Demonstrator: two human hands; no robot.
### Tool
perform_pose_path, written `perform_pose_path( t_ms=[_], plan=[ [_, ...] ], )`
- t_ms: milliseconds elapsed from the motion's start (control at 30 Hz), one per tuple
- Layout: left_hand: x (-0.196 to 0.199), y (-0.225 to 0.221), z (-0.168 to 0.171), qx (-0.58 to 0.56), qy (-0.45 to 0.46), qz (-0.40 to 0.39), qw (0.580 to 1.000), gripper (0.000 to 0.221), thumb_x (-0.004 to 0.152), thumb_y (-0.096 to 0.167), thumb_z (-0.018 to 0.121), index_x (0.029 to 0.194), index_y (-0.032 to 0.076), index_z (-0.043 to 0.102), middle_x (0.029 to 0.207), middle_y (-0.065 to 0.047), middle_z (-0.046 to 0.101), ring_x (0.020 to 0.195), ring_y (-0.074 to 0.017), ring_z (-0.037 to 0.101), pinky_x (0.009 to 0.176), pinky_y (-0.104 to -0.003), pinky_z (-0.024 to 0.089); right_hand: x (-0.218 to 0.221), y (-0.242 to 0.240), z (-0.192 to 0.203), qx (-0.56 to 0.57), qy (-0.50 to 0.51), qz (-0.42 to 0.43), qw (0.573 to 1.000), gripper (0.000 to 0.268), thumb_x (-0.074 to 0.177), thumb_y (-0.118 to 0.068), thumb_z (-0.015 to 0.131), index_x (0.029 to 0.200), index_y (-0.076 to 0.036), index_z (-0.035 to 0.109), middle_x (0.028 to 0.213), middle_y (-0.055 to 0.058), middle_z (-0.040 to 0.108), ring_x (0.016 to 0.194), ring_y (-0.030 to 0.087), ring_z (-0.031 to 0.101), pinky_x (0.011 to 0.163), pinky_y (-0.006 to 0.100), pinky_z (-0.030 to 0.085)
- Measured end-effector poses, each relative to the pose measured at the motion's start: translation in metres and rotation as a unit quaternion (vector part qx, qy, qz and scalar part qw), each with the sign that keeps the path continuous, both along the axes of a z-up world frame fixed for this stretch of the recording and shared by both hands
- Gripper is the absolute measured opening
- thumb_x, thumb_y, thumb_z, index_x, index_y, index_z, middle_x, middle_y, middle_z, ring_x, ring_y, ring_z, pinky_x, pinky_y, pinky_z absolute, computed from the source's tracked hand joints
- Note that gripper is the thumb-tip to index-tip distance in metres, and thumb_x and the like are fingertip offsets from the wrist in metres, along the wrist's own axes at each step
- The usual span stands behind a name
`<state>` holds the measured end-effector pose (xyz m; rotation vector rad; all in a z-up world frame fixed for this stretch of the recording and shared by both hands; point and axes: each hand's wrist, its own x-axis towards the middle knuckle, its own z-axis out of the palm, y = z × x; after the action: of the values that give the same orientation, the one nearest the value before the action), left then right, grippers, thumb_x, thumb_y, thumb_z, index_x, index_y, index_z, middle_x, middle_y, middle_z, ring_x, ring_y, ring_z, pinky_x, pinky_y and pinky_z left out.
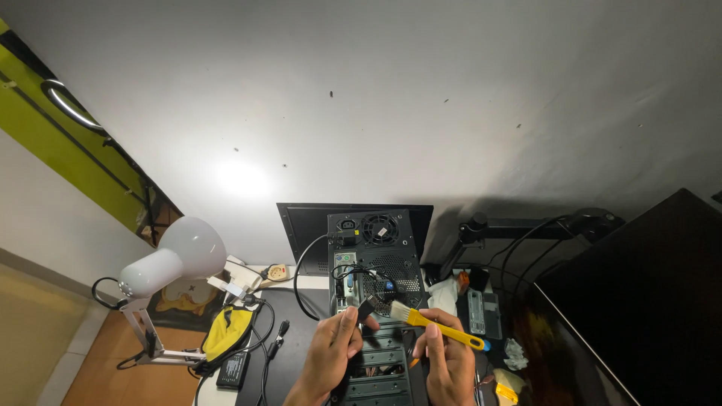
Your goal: Repairing and cleaning a desktop computer tower.
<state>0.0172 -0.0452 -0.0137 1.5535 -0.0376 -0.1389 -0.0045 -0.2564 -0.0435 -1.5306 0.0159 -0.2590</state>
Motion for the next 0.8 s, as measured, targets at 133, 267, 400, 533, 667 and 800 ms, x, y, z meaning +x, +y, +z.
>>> perform_pose_path(
  t_ms=[133,267,400,533,667,800],
  plan=[
    [0.001,0.006,-0.002,-0.04,0.017,-0.023,0.999,0.061,0.106,0.044,0.039,0.092,-0.001,0.077,0.048,0.004,0.038,0.046,-0.0059,0.035,0.047,-0.026,0.029,0.01,0.018,0.038,0.012,0.023,-0.04,0.999,0.031,0.106,-0.019,0.048,0.121,0.005,0.062,0.072,0.008,0.058,0.063,0.01,0.054,0.06,0.024,0.042],
    [0.006,0.015,-0.014,-0.07,0.054,-0.041,0.995,0.059,0.107,0.043,0.038,0.096,-0.002,0.075,0.049,0.004,0.039,0.045,-0.0049,0.032,0.046,-0.025,0.027,0.012,0.046,0.053,0.033,-0.055,-0.052,0.997,0.028,0.106,-0.015,0.047,0.119,0.004,0.061,0.083,0.009,0.067,0.065,0.01,0.056,0.061,0.024,0.046],
    [0.014,0.023,-0.038,-0.112,0.112,-0.067,0.985,0.058,0.105,0.044,0.038,0.096,-0.002,0.073,0.048,0.005,0.037,0.042,-0.0054,0.03,0.041,-0.025,0.025,0.01,0.053,0.026,-0.085,-0.037,-0.08,0.992,0.025,0.103,-0.011,0.05,0.116,0.002,0.067,0.082,0.011,0.072,0.065,0.009,0.059,0.058,0.023,0.048],
    [0.019,0.026,-0.042,-0.138,0.123,-0.095,0.978,0.058,0.106,0.044,0.038,0.092,-0.002,0.071,0.048,0.005,0.038,0.041,-0.0055,0.031,0.041,-0.025,0.026,0.006,0.051,0.012,-0.091,-0.118,-0.11,0.983,0.023,0.104,-0.008,0.05,0.118,0.003,0.064,0.087,0.011,0.072,0.068,0.009,0.059,0.062,0.022,0.049],
    [0.021,0.026,-0.029,-0.12,0.126,-0.131,0.976,0.058,0.106,0.046,0.037,0.093,0.0,0.071,0.05,0.004,0.042,0.044,-0.0057,0.036,0.044,-0.024,0.03,-0.001,0.056,0.02,-0.081,-0.112,-0.143,0.98,0.022,0.102,-0.007,0.051,0.117,0.003,0.063,0.091,0.012,0.074,0.07,0.01,0.061,0.063,0.023,0.051],
    [0.021,0.024,-0.026,-0.086,0.101,-0.147,0.98,0.056,0.107,0.045,0.039,0.092,0.0,0.069,0.052,0.003,0.046,0.046,-0.0067,0.04,0.047,-0.025,0.035,-0.001,0.057,0.045,-0.207,-0.166,-0.067,0.962,0.018,0.097,-0.006,0.058,0.108,0.002,0.07,0.094,0.013,0.077,0.08,0.017,0.075,0.07,0.028,0.056]
  ],
)
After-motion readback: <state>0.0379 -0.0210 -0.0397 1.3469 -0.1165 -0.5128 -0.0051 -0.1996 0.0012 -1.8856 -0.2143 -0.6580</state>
